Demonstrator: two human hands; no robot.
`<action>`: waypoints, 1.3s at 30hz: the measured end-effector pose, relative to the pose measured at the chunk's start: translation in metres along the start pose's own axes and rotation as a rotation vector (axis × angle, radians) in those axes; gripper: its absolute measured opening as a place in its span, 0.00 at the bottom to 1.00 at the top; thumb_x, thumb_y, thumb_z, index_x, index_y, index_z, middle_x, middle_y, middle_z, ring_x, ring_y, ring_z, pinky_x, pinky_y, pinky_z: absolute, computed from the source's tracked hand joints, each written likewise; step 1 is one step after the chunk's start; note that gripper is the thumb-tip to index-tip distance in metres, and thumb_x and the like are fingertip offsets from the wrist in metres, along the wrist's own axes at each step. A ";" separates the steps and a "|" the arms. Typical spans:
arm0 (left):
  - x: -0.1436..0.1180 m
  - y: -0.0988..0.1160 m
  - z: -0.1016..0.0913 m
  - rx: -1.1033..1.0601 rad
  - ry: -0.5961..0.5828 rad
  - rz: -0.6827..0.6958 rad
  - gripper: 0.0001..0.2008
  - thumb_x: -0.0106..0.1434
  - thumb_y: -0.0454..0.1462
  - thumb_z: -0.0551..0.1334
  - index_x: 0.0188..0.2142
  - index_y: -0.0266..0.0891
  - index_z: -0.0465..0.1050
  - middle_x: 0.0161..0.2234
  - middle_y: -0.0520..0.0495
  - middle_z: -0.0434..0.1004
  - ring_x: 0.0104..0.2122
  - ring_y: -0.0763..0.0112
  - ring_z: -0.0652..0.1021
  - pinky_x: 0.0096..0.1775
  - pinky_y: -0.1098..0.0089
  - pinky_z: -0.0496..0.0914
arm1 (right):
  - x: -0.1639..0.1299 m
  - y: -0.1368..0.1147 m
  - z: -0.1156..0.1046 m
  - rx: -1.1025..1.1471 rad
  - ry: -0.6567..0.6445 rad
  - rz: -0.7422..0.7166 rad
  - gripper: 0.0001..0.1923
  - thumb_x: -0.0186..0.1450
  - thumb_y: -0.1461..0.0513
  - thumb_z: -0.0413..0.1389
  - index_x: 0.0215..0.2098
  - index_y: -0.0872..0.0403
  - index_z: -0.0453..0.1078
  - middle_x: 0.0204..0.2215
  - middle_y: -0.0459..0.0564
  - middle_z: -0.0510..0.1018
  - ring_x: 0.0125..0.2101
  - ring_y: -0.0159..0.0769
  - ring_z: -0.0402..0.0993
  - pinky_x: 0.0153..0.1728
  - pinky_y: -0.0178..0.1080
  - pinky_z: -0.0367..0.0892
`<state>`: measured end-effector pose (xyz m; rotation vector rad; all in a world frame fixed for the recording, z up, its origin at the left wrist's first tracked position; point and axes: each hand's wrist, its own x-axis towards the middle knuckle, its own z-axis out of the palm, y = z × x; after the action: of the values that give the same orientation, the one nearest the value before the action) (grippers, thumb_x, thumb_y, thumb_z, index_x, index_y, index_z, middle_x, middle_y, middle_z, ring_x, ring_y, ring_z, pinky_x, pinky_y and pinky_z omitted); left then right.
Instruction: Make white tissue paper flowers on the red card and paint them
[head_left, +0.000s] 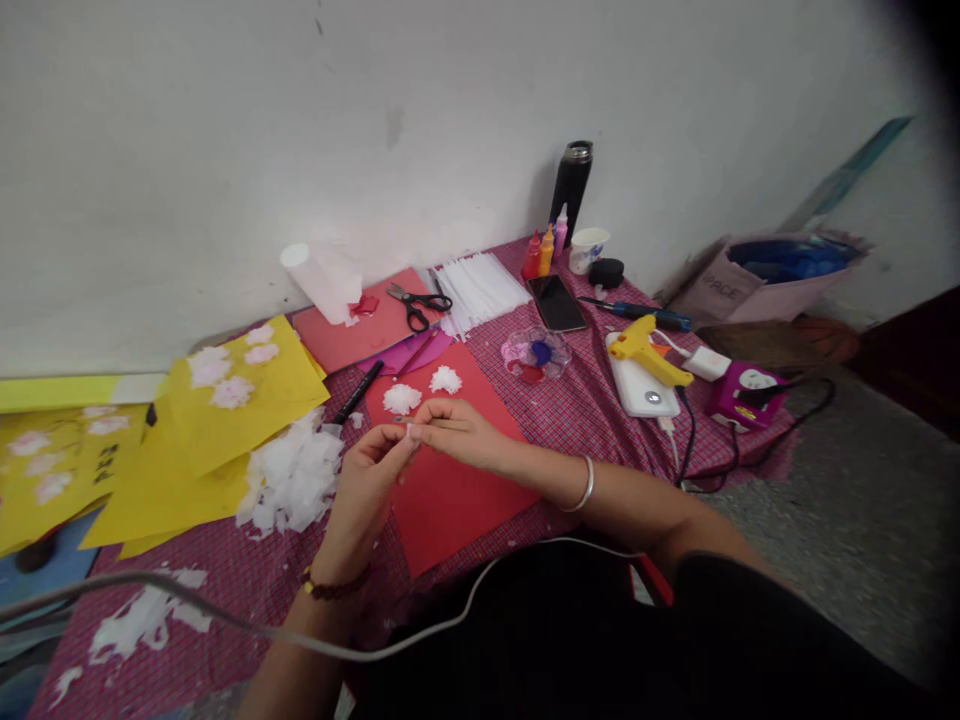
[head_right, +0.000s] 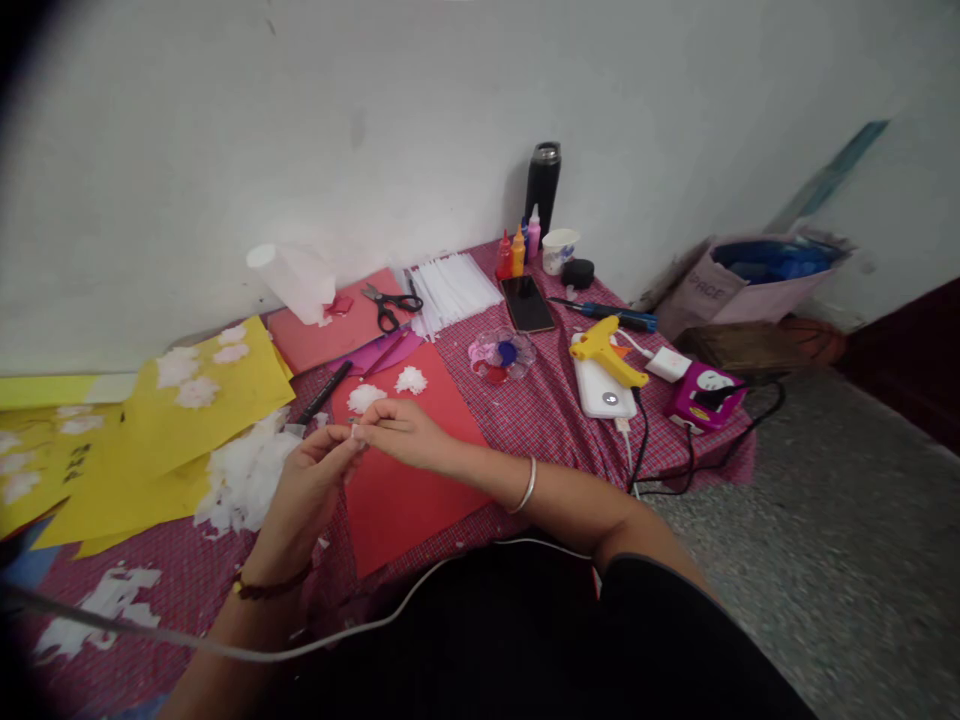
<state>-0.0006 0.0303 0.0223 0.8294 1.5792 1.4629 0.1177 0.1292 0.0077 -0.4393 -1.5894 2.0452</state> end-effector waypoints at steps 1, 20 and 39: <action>0.001 0.000 0.002 -0.047 0.016 -0.029 0.11 0.50 0.41 0.71 0.27 0.37 0.74 0.20 0.55 0.70 0.19 0.79 0.64 0.21 0.76 0.54 | 0.000 0.001 0.000 0.012 0.022 -0.010 0.12 0.60 0.56 0.60 0.27 0.56 0.65 0.20 0.40 0.67 0.23 0.26 0.61 0.26 0.31 0.60; 0.012 -0.014 0.004 -0.263 0.254 0.046 0.10 0.46 0.35 0.72 0.28 0.37 0.73 0.22 0.55 0.75 0.20 0.79 0.70 0.25 0.76 0.63 | -0.018 0.001 -0.026 -0.065 -0.098 -0.119 0.11 0.64 0.64 0.48 0.37 0.55 0.73 0.23 0.44 0.74 0.24 0.28 0.69 0.29 0.33 0.65; 0.009 0.000 -0.016 -0.463 0.027 -0.105 0.08 0.48 0.38 0.73 0.26 0.37 0.78 0.23 0.50 0.77 0.22 0.78 0.73 0.22 0.80 0.64 | -0.013 0.001 -0.024 0.369 -0.024 0.011 0.06 0.61 0.64 0.50 0.32 0.56 0.69 0.19 0.45 0.76 0.18 0.28 0.68 0.21 0.30 0.63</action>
<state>-0.0195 0.0309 0.0213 0.4520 1.2084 1.6753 0.1415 0.1409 0.0000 -0.2873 -1.1844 2.2939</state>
